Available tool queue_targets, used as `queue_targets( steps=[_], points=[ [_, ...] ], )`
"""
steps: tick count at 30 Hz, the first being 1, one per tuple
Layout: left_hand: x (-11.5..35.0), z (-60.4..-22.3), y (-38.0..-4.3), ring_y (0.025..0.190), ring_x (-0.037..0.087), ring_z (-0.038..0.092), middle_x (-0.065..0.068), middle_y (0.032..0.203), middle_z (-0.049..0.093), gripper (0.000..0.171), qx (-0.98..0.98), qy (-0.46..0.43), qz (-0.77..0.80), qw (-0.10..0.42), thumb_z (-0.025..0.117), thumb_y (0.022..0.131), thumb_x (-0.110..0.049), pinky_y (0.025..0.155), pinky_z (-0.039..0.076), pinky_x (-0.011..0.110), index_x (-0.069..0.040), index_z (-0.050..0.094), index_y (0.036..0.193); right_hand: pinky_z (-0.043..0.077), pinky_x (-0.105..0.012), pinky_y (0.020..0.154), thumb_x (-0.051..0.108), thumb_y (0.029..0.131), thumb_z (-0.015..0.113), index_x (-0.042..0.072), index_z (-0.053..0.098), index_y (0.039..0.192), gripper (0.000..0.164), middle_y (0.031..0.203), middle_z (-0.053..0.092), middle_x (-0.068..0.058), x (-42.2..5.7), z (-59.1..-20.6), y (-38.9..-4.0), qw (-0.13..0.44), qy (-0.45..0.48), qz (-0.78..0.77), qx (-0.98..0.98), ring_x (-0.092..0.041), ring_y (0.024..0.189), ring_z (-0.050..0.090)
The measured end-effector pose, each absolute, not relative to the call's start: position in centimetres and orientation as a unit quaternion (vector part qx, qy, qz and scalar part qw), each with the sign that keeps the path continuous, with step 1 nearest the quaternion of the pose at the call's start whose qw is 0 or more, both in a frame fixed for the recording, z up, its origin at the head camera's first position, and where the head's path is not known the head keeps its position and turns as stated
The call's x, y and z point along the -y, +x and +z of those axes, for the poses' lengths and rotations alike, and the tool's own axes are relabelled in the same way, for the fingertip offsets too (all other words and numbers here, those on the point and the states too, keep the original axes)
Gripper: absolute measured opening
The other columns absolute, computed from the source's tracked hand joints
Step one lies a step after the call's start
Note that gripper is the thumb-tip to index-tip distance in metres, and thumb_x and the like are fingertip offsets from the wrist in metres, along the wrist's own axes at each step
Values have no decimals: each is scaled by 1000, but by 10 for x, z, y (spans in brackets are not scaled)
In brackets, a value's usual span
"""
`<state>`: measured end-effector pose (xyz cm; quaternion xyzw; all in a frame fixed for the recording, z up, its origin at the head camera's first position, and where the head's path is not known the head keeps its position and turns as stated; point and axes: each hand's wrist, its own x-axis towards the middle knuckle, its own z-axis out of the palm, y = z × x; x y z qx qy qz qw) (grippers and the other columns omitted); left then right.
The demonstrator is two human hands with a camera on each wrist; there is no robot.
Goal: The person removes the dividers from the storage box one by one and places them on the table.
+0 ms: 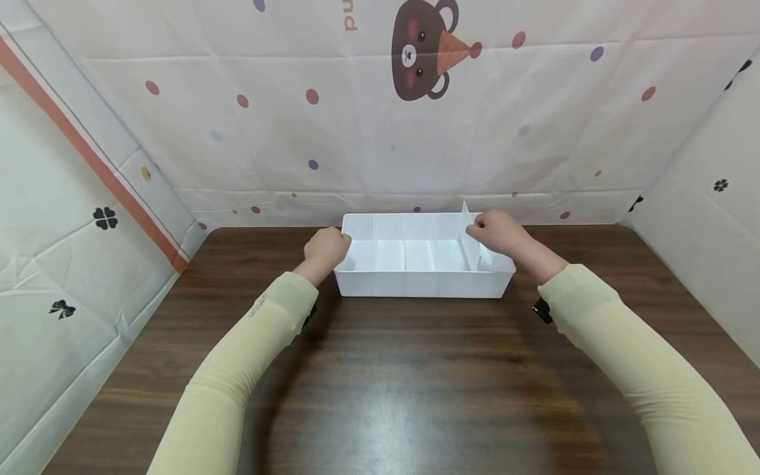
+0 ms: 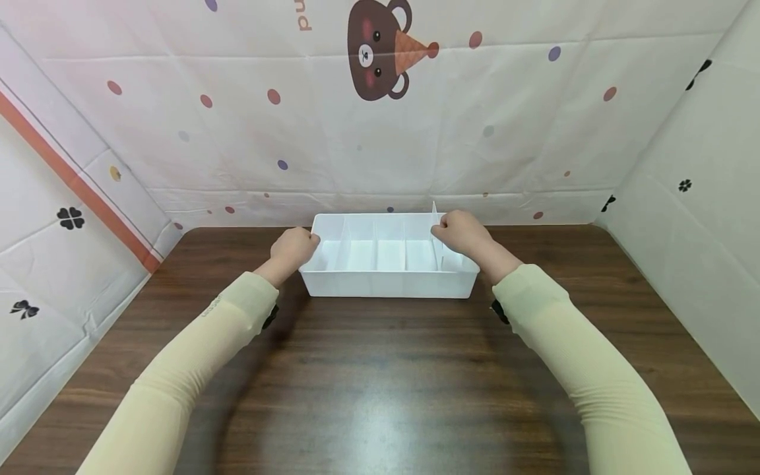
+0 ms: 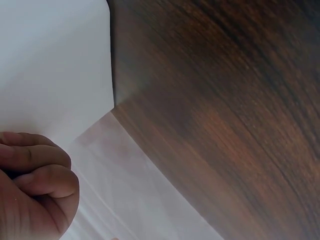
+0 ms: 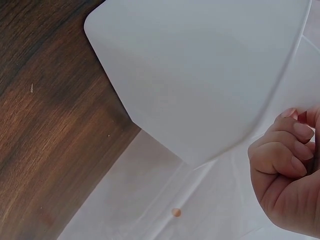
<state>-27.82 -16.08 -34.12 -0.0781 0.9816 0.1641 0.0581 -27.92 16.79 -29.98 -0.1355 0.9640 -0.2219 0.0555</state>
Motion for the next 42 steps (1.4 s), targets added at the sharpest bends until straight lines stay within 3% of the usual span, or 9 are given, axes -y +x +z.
queue_targets(
  steps=[42],
  points=[
    [160,-342,-277,60,16,46,4,68,52,44,-984,-74,155,49,36,104,-25,51,37,27,-11,55,66,31,-32,60,17,101,44,15,35,62,40,55,30,6,-175,-284,-280,43,-141,-249,-957,-14,56,30]
  ],
)
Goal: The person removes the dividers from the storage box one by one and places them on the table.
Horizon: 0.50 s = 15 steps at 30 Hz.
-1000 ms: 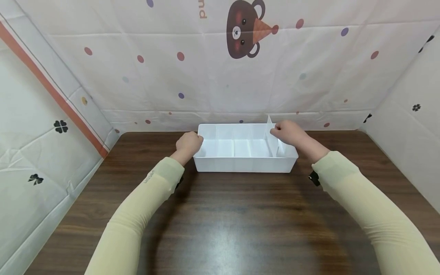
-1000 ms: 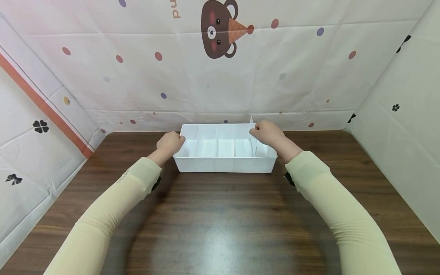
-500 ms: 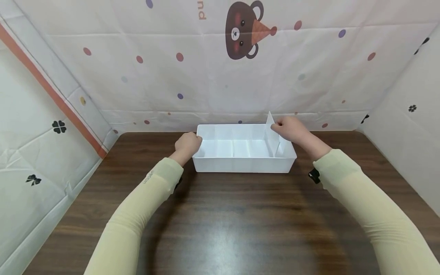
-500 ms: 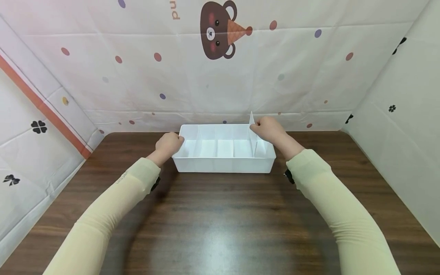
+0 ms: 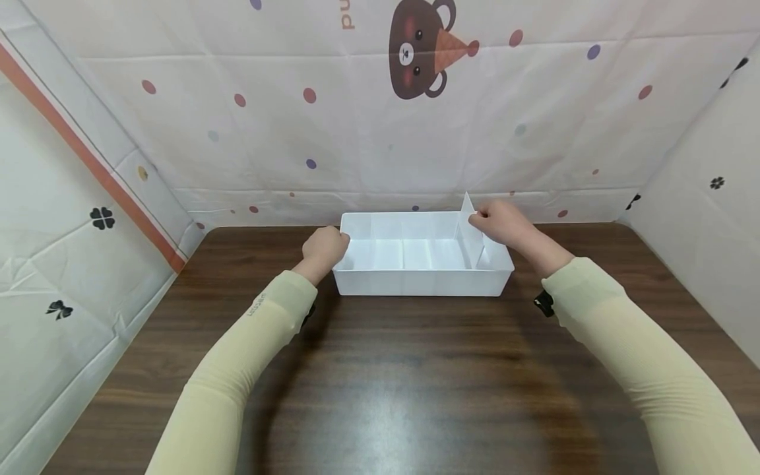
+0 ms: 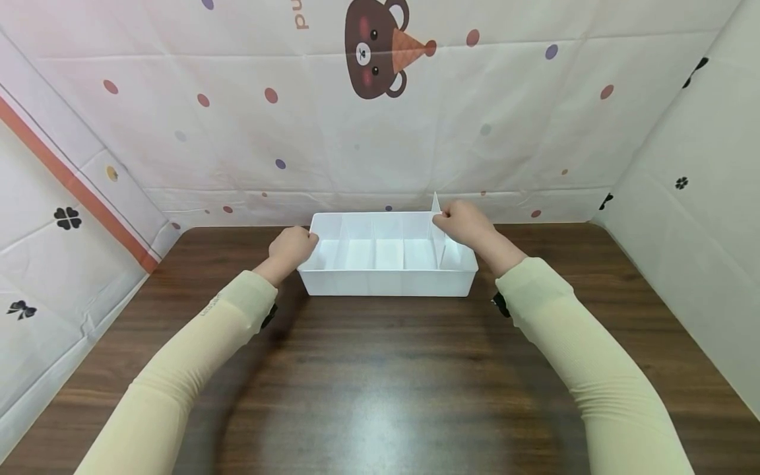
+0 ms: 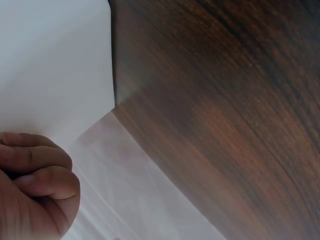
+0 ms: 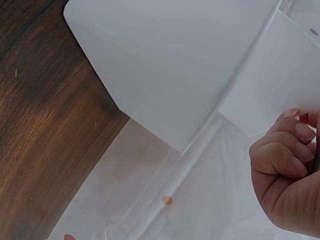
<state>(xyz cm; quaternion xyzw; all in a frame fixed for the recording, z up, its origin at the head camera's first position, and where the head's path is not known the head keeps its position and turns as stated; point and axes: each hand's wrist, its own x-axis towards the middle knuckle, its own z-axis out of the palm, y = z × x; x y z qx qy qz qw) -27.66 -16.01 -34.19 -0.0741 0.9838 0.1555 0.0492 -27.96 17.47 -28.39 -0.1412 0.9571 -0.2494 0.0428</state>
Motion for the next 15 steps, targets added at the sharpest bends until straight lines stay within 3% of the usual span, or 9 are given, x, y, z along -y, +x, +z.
queue_targets(
  steps=[15],
  points=[
    [160,-341,-276,58,15,45,2,63,48,46,-983,-72,158,54,35,105,-25,50,37,27,-13,52,64,31,-32,60,20,102,43,14,36,66,37,58,30,4,-174,-273,-278,30,-128,-270,-954,-15,58,30]
  ],
)
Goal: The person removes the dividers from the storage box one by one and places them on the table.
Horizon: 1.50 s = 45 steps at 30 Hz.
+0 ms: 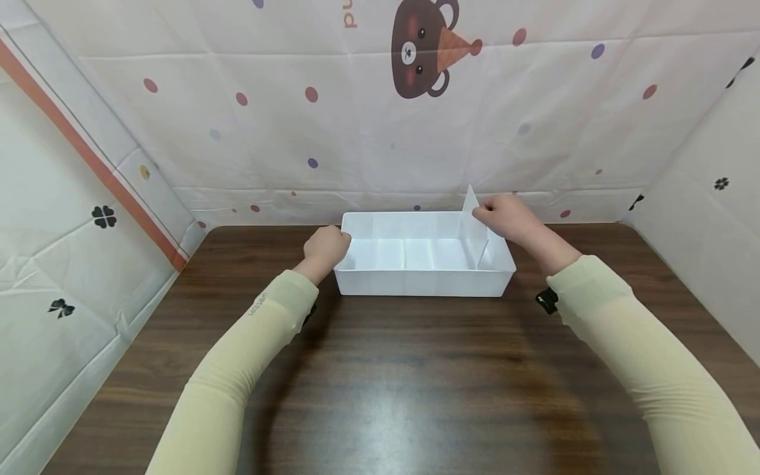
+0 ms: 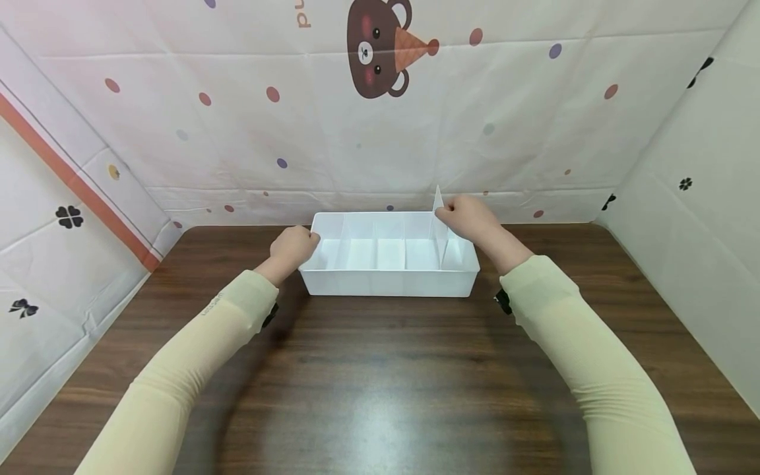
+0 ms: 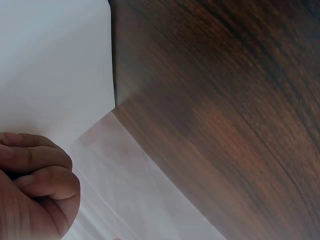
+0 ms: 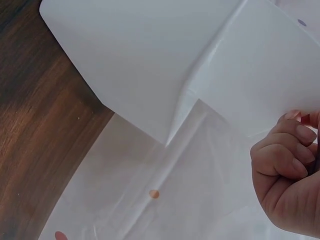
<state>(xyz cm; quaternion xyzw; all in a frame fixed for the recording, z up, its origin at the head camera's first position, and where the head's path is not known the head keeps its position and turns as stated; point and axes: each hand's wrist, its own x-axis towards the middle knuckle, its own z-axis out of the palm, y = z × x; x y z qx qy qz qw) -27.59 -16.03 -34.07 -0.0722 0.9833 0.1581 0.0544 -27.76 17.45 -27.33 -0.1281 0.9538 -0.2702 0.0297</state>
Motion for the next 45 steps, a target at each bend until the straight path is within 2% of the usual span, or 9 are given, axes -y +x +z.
queue_targets(
  steps=[10,15,21,30,38,45],
  points=[
    [160,-339,-275,61,17,47,4,68,51,45,-983,-76,161,50,35,105,-26,52,38,28,-12,53,66,31,-31,58,21,102,41,14,36,66,37,57,31,4,-173,-262,-271,24,-110,-319,-941,-15,58,30],
    [160,-339,-276,60,16,46,3,66,49,46,-983,-76,161,55,34,106,-26,51,37,28,-13,52,65,32,-27,54,26,106,45,16,41,64,43,57,37,7,-163,-260,-263,75,-93,-412,-903,-10,54,32],
    [161,-339,-276,58,16,45,3,64,47,46,-983,-74,160,57,35,106,-25,50,37,27,-12,50,64,25,-24,52,27,107,47,17,37,61,48,53,29,10,-144,-257,-242,145,-109,-500,-847,-7,51,24],
    [162,-340,-276,58,16,45,3,64,48,45,-983,-72,161,56,35,105,-25,51,37,28,-13,50,64,19,-23,52,23,105,52,15,35,60,49,53,23,9,-121,-269,-211,214,-141,-539,-803,-11,54,15],
    [161,-341,-275,60,17,46,4,67,51,45,-983,-75,157,54,35,105,-25,52,37,29,-12,52,66,20,-24,52,24,104,55,14,47,64,42,52,25,9,-108,-283,-192,232,-162,-503,-817,-10,53,17],
    [162,-341,-276,57,16,44,3,63,48,47,-983,-65,165,52,34,106,-25,50,36,28,-12,50,63,24,-26,53,25,101,60,14,47,62,43,54,25,9,-100,-294,-177,216,-199,-456,-840,-10,55,22]
  ],
)
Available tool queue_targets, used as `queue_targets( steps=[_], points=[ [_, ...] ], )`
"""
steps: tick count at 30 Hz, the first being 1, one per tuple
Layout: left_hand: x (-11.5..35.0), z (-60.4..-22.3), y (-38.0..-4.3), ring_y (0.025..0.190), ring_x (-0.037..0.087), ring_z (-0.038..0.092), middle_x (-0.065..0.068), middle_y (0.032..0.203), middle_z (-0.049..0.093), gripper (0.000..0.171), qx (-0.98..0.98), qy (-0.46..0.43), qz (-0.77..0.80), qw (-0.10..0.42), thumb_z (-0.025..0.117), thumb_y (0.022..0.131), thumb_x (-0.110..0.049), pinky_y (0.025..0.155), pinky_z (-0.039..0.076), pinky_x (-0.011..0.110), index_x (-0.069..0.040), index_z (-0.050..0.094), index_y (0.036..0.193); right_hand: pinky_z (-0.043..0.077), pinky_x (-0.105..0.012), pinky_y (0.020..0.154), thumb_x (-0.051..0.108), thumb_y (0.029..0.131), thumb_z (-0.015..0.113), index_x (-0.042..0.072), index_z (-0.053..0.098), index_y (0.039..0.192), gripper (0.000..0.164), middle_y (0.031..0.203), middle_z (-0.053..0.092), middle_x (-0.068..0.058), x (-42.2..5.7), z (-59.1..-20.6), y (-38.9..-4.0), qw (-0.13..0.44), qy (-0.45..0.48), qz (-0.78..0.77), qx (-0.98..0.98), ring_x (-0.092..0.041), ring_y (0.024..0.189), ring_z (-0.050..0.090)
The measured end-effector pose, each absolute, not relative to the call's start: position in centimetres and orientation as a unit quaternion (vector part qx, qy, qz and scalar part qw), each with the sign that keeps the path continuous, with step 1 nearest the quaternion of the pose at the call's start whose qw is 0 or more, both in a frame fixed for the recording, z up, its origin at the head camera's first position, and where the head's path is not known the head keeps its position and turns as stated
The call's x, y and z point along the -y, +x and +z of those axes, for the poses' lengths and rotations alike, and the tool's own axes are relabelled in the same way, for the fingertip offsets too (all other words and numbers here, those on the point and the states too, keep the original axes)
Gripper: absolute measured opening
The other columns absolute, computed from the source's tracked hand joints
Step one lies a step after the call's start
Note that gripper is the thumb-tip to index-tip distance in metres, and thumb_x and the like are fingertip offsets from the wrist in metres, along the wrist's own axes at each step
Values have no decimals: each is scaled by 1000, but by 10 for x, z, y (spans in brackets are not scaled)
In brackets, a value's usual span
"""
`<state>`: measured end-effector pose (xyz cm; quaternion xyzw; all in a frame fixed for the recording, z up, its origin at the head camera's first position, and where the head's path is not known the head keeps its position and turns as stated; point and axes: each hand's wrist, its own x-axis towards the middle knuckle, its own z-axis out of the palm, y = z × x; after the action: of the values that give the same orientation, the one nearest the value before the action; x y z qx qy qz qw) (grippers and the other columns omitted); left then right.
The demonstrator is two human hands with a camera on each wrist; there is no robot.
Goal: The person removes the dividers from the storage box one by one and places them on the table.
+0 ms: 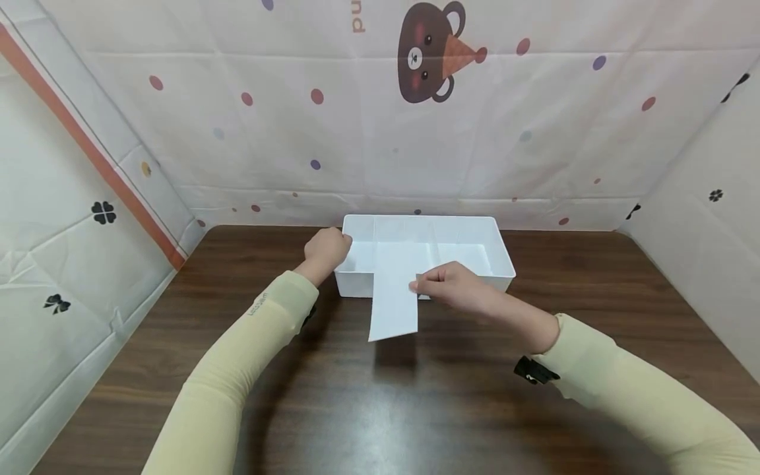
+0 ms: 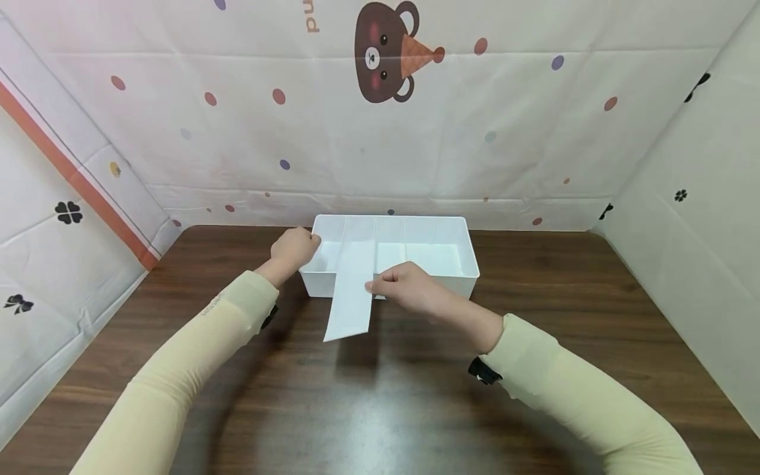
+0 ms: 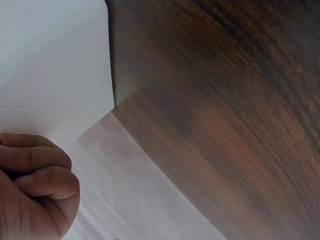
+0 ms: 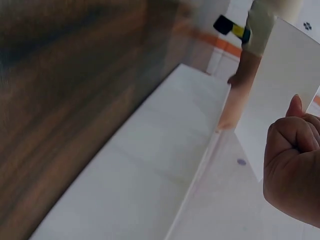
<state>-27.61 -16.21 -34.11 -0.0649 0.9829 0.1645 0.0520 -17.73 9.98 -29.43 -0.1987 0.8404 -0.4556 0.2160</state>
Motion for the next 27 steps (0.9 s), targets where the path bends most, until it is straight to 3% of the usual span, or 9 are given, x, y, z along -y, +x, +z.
queue_targets(
  steps=[3,8,10,14,15,21,27],
  points=[
    [164,-341,-278,55,16,42,2,60,45,49,-983,-60,167,47,35,106,-25,49,34,27,-13,48,61,24,-27,55,25,100,61,13,46,62,42,56,24,8,-95,-297,-173,224,-206,-454,-837,-11,58,21],
    [166,-338,-280,55,16,40,2,59,43,49,-982,-60,172,44,35,106,-24,50,33,28,-13,46,60,25,-26,55,26,100,60,8,57,70,35,64,43,11,-87,-300,-168,230,-211,-438,-843,-11,57,23],
    [166,-338,-281,55,16,41,2,59,44,49,-982,-59,172,43,35,106,-24,50,33,28,-13,46,60,25,-25,54,26,100,60,4,63,75,33,64,44,10,-84,-302,-166,232,-216,-434,-843,-11,55,23],
    [167,-339,-281,58,17,44,4,63,48,48,-983,-61,171,39,36,106,-25,51,36,29,-12,50,62,23,-23,52,24,99,61,-1,69,80,32,56,37,10,-75,-308,-162,235,-238,-431,-838,-10,53,25],
    [167,-340,-281,58,17,45,4,65,51,48,-983,-62,169,39,36,106,-26,51,37,29,-11,53,64,23,-23,52,24,99,61,1,68,77,32,54,29,8,-73,-310,-160,236,-245,-427,-838,-10,53,25],
    [165,-343,-280,61,16,48,8,74,60,47,-983,-66,167,43,36,106,-28,52,39,28,-8,63,74,20,-24,52,24,98,62,12,52,59,41,53,25,8,-60,-327,-157,260,-248,-421,-833,-10,54,20],
    [165,-345,-279,62,16,49,10,78,64,47,-982,-66,173,44,36,106,-28,52,39,28,-6,66,77,21,-23,51,22,97,63,4,52,61,42,50,24,10,-49,-345,-159,276,-230,-429,-829,-8,51,20]
  ],
)
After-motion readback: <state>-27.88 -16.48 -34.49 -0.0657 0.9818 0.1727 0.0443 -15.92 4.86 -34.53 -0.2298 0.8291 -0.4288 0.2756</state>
